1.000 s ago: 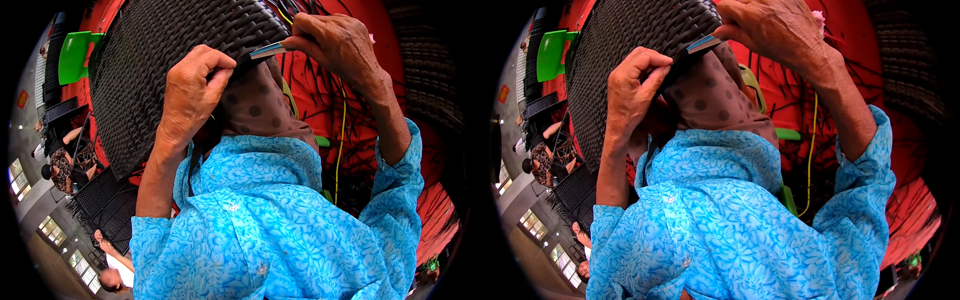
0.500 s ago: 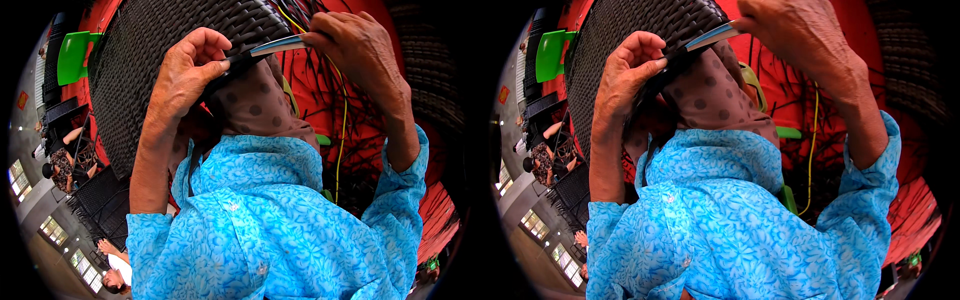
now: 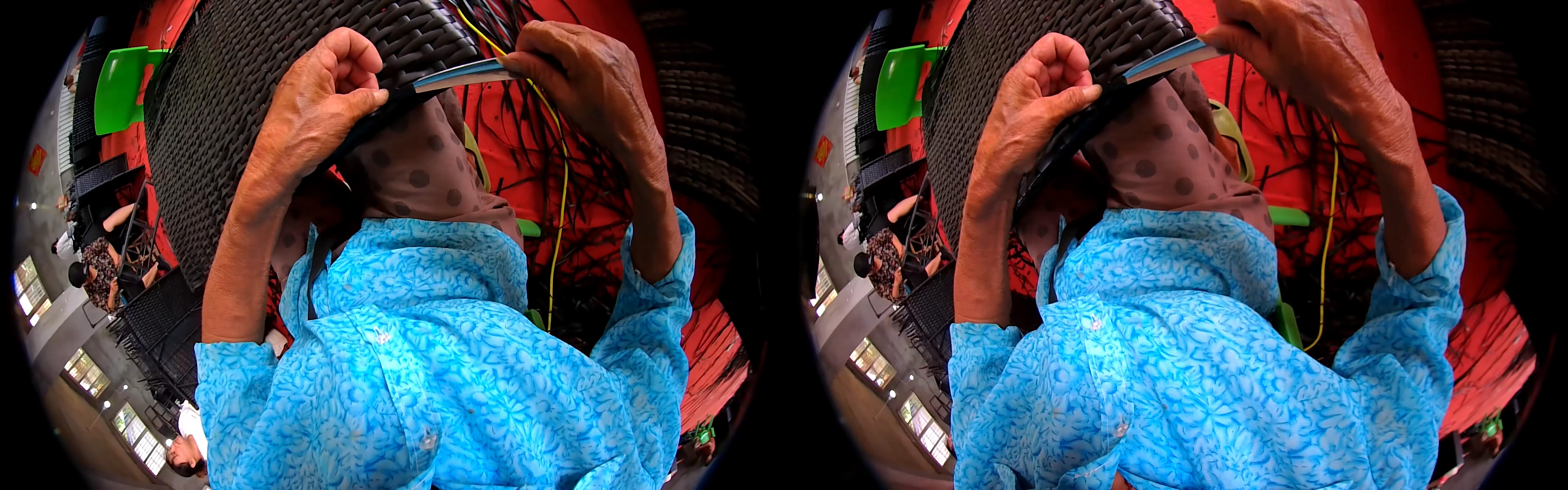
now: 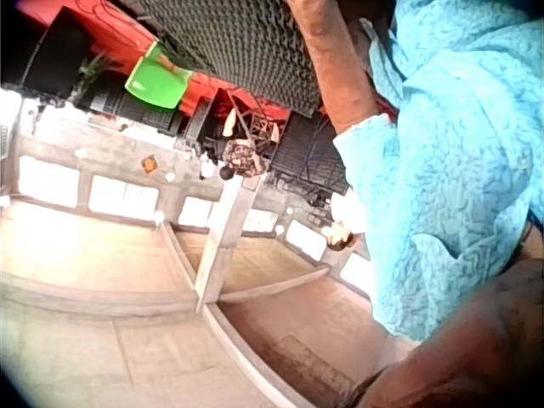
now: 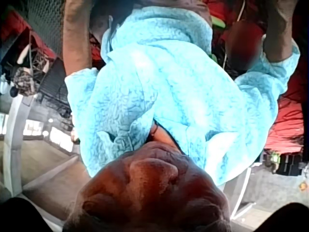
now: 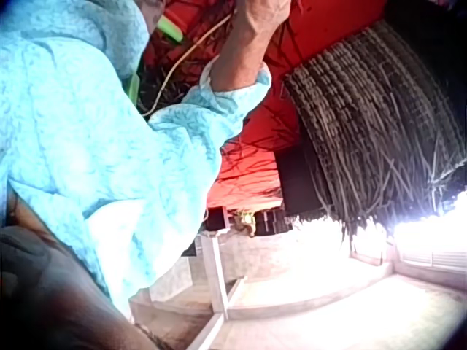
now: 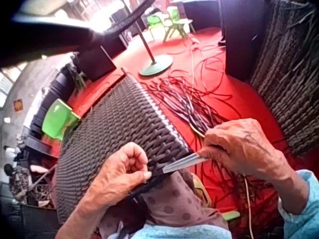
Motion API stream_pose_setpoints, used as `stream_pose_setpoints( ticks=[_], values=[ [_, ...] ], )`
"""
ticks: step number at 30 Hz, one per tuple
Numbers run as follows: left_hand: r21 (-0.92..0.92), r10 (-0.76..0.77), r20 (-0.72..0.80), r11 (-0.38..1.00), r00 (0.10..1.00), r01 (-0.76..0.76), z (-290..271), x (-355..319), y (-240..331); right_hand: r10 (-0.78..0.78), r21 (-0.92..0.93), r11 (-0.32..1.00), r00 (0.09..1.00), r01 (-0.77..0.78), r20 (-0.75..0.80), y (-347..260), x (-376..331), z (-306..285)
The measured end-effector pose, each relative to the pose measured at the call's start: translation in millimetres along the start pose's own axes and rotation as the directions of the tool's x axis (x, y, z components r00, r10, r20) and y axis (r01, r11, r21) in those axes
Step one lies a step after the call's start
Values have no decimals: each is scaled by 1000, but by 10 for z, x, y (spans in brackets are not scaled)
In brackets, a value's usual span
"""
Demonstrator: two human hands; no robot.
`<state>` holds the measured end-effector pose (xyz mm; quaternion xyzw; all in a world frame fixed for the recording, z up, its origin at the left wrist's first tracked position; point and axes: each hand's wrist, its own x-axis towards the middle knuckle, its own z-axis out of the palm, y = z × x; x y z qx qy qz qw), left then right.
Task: The person weaves and repairs a dark wicker chair by hand and using a pair of pliers to tuck in the loose ends of the plastic strips.
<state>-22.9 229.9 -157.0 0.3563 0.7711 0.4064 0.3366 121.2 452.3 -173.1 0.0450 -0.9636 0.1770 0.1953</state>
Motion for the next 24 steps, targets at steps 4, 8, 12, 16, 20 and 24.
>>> stream_pose_setpoints(
  ticks=[4,8,12,16,20,24],
  values=[
    [-51,-8,-6,999,1000,8,29,-64,8,32,-25,999,999,-31,29,-84,-76,-55],
    [4,-6,-22,1000,1000,6,-19,-19,-23,28,-75,997,1000,-27,6,-126,-46,-54],
    [72,27,-8,997,1000,-26,-45,12,-59,52,60,997,998,-55,44,-19,-19,19],
    [-80,11,35,997,999,-8,-67,22,-85,62,258,964,997,-71,42,182,-3,222],
    [-181,-51,94,981,994,67,-116,48,-73,-5,193,981,1000,4,7,291,22,213],
    [-105,-43,105,993,993,55,-139,75,-38,-192,62,979,981,193,-17,320,165,89]
  ],
)
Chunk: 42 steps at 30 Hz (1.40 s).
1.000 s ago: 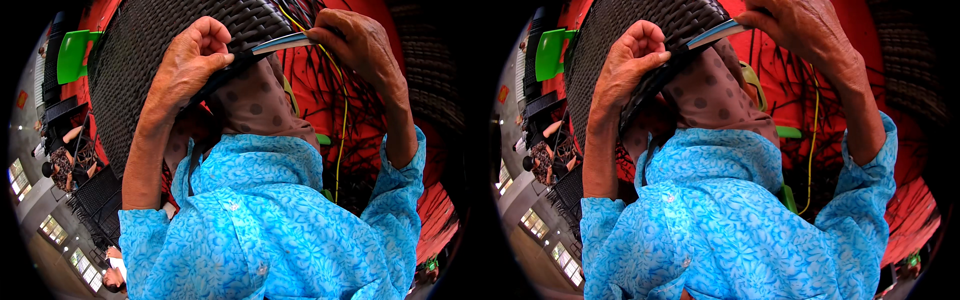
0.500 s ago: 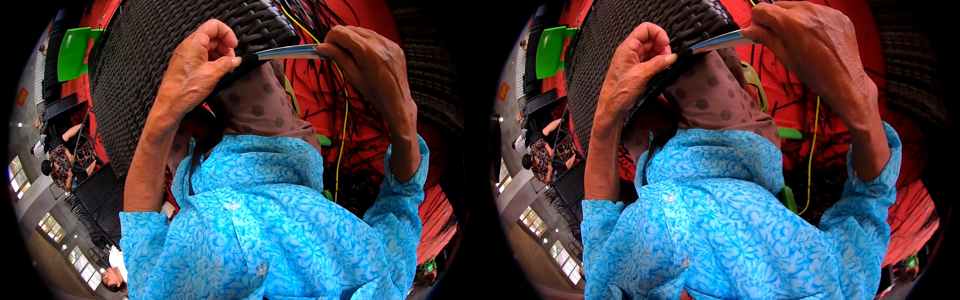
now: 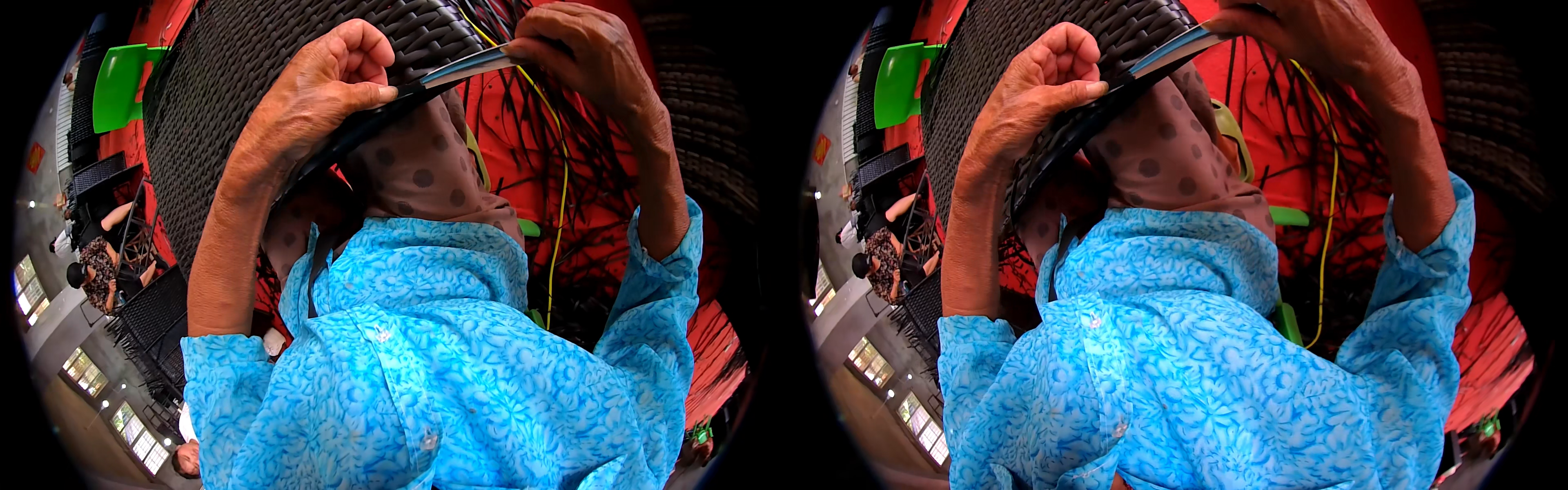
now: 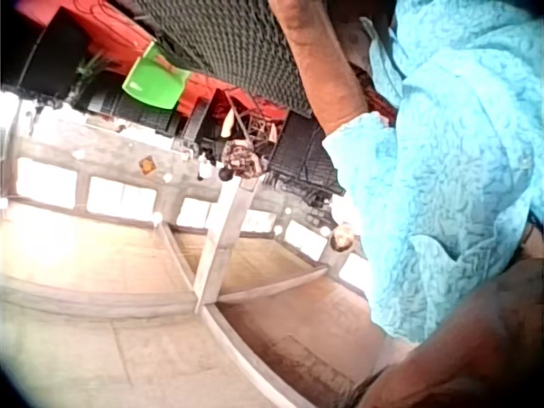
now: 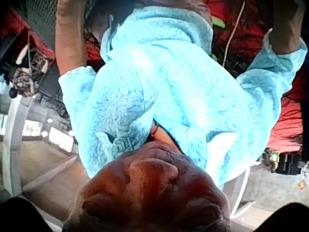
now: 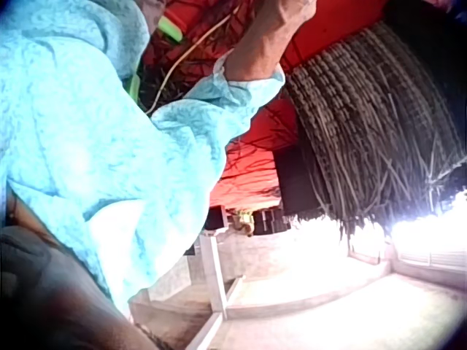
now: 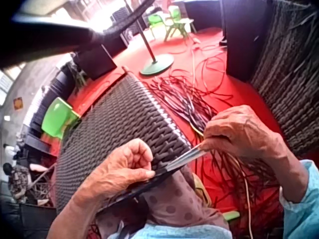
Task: The person weaves and repairs a dark wicker chair by hand and using a pair of pliers to tuck in the loose ends of the plastic strips.
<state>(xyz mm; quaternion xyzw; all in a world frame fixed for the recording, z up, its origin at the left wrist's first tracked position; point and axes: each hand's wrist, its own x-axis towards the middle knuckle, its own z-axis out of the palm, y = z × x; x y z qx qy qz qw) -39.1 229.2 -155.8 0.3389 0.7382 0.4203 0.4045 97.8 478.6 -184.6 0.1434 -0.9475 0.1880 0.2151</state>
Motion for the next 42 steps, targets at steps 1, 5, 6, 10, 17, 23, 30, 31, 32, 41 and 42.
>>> stream_pose_setpoints(
  ticks=[1,5,6,10,17,23,30,31,32,41,42],
  values=[
    [19,2,11,1000,1000,-2,5,5,10,41,53,998,996,-46,85,-1,19,-23],
    [162,51,-27,986,998,-46,48,10,45,71,-93,993,997,-69,20,-80,-5,43],
    [140,53,-22,989,998,-49,69,14,52,60,-94,994,998,-61,-13,-97,-34,55],
    [291,87,-88,955,992,-58,109,-28,95,166,-21,986,986,-166,7,-141,-121,80],
    [220,-99,-86,969,991,116,26,-152,43,175,42,983,984,-176,20,-138,-82,52],
    [355,-31,-21,934,999,36,-20,-37,30,124,2,992,992,-124,10,-119,-80,35],
    [444,8,-57,896,998,18,36,11,77,127,-22,992,991,-127,30,-126,-90,-17],
    [435,8,-65,900,998,21,46,15,77,127,-22,992,991,-127,32,-125,-101,-26],
    [507,71,-53,861,996,-34,49,17,81,118,-42,992,993,-117,30,-119,-109,-33],
    [624,234,-88,770,968,-129,198,77,105,126,-96,987,991,-130,-44,-165,-213,-144],
    [614,242,-119,780,963,-120,214,50,108,114,-117,985,990,-123,-77,-196,-219,-152]
  ],
)
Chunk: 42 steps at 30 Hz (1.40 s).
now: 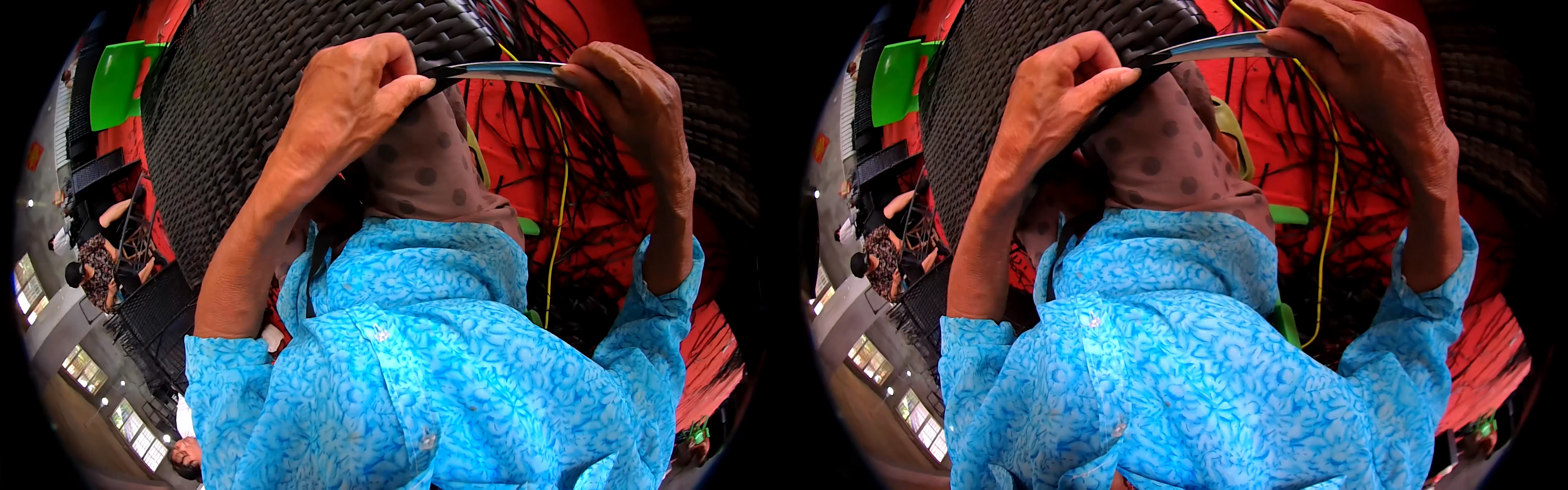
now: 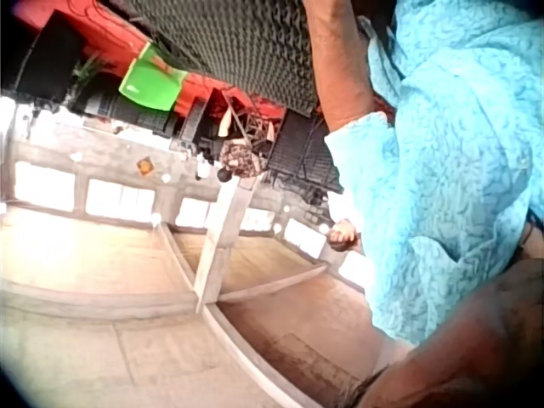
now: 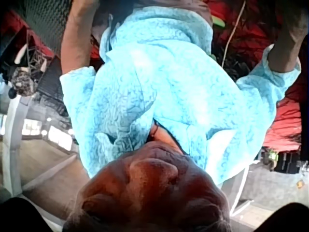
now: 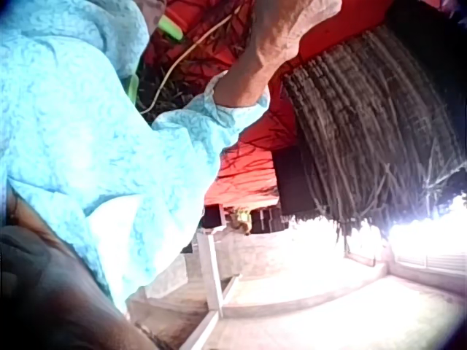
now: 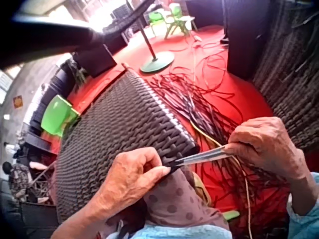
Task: The person weaves and repairs a dark wicker chair by hand and using a pair of pliers to tuck in the loose ends of the plastic strips.
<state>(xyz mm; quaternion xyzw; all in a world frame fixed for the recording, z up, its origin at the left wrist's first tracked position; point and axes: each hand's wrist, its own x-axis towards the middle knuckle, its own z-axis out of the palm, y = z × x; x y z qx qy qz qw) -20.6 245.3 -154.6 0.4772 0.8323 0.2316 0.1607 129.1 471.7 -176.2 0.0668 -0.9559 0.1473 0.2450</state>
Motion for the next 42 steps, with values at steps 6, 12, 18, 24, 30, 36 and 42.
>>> stream_pose_setpoints(
  ticks=[6,12,18,24,30,36,42],
  values=[
    [164,298,-270,951,916,-262,158,-44,44,103,-81,991,995,-103,3,-198,-101,-141],
    [250,403,-270,906,875,-340,303,-19,25,81,-160,983,992,-95,-96,-183,-255,-183],
    [41,326,-188,945,927,-324,168,49,49,321,28,947,945,-320,-58,-173,-552,-112],
    [41,521,-111,853,847,-520,32,327,203,791,685,279,565,-673,234,-368,-937,204],
    [-839,221,-368,341,903,-425,20,698,400,814,849,-188,406,-494,416,-657,-1185,626],
    [-965,-8,-164,209,986,-159,-79,481,193,782,844,-421,339,-331,523,-827,-1206,784],
    [-976,184,-108,169,977,-139,41,432,117,783,832,-450,305,-325,543,-869,-1134,857]
  ],
)
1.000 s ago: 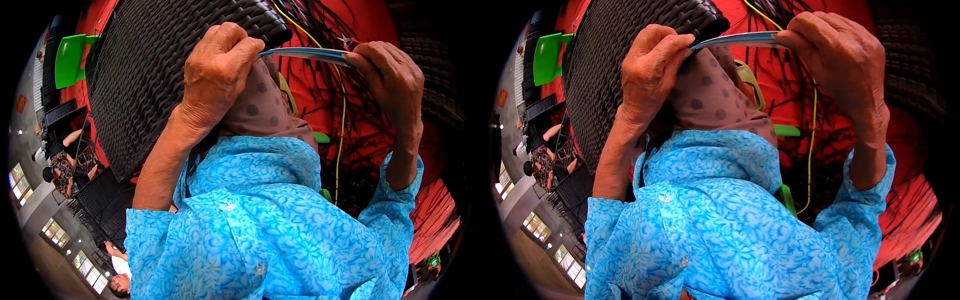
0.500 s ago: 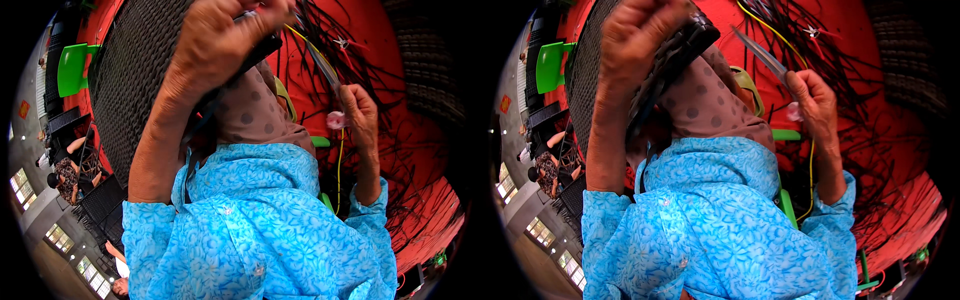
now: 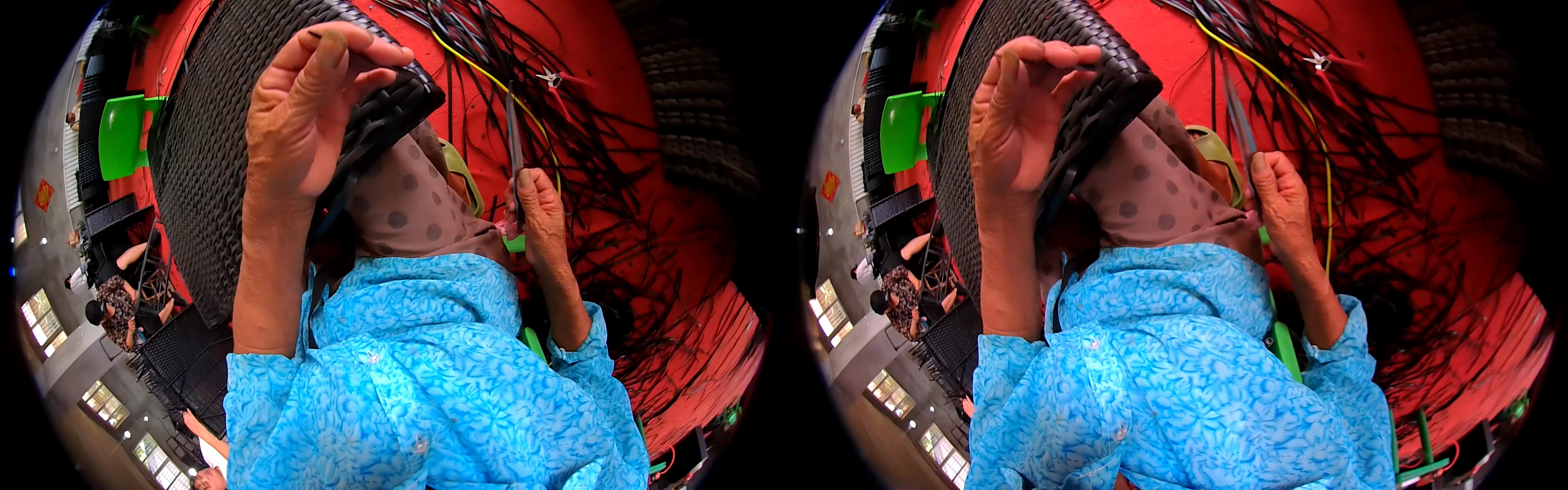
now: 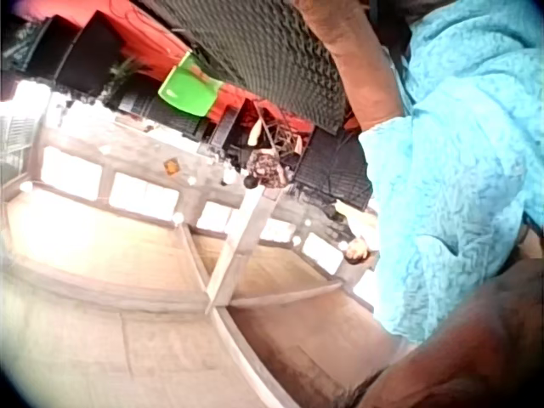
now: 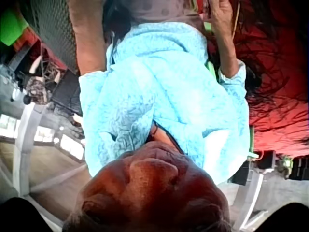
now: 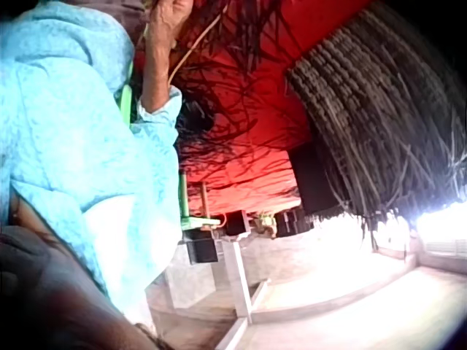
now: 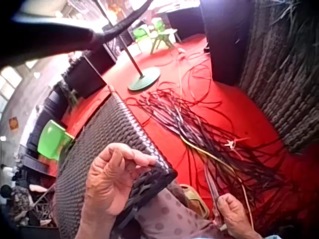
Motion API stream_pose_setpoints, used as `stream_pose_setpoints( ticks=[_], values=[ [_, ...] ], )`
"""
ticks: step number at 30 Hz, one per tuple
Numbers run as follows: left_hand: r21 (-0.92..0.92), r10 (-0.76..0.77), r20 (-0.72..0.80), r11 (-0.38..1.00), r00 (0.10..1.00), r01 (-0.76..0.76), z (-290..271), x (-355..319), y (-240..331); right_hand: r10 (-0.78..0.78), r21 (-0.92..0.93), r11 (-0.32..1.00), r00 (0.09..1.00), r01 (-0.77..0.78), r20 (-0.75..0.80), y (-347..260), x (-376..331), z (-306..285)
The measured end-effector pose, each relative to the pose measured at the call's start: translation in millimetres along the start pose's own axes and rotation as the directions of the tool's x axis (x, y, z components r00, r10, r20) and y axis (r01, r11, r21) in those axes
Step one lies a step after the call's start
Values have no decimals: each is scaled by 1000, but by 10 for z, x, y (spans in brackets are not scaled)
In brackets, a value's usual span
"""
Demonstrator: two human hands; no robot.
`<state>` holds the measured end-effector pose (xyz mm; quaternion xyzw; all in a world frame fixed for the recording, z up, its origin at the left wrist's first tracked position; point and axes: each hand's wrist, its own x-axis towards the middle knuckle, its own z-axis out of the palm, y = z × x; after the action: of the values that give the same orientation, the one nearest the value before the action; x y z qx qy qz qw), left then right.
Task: The person weaves and repairs a dark wicker chair by hand and using a pair of pliers to tuck in the loose ends of the plastic strips.
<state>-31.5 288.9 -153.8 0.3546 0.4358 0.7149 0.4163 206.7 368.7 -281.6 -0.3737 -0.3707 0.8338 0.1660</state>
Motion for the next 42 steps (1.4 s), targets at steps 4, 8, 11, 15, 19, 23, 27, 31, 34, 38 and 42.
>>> stream_pose_setpoints(
  ticks=[4,8,11,15,19,23,27,31,34,38,42],
  values=[
    [-100,7,-79,995,997,-15,-4,-76,19,-23,-33,999,998,25,58,15,6,66],
    [-229,-33,-97,973,995,10,-63,-162,88,50,-66,997,994,-45,92,14,-25,129],
    [-175,-54,-153,984,987,27,-65,-262,101,62,-8,998,991,-62,119,24,-25,203],
    [-309,-94,-165,950,982,39,-113,-335,161,-35,129,992,984,13,174,41,19,311],
    [-285,-61,-219,959,974,-4,-196,-394,246,-57,135,990,976,29,208,32,54,331],
    [-267,-52,-189,964,981,-1,-228,-457,276,-68,166,986,970,29,236,40,48,319],
    [-266,-43,-202,964,979,-13,-220,-469,265,-87,194,980,966,39,245,76,36,326],
    [-253,-27,-196,967,980,-24,-206,-455,264,-74,152,988,967,38,242,96,26,329],
    [-264,-18,-178,964,984,-30,-192,-441,264,-57,143,989,966,21,253,94,23,334],
    [-278,-20,-160,960,987,-26,-160,-398,247,-82,144,989,961,45,263,78,32,362],
    [-258,5,-74,966,997,-23,-124,-308,244,-80,164,986,965,39,250,65,50,377]
  ],
)
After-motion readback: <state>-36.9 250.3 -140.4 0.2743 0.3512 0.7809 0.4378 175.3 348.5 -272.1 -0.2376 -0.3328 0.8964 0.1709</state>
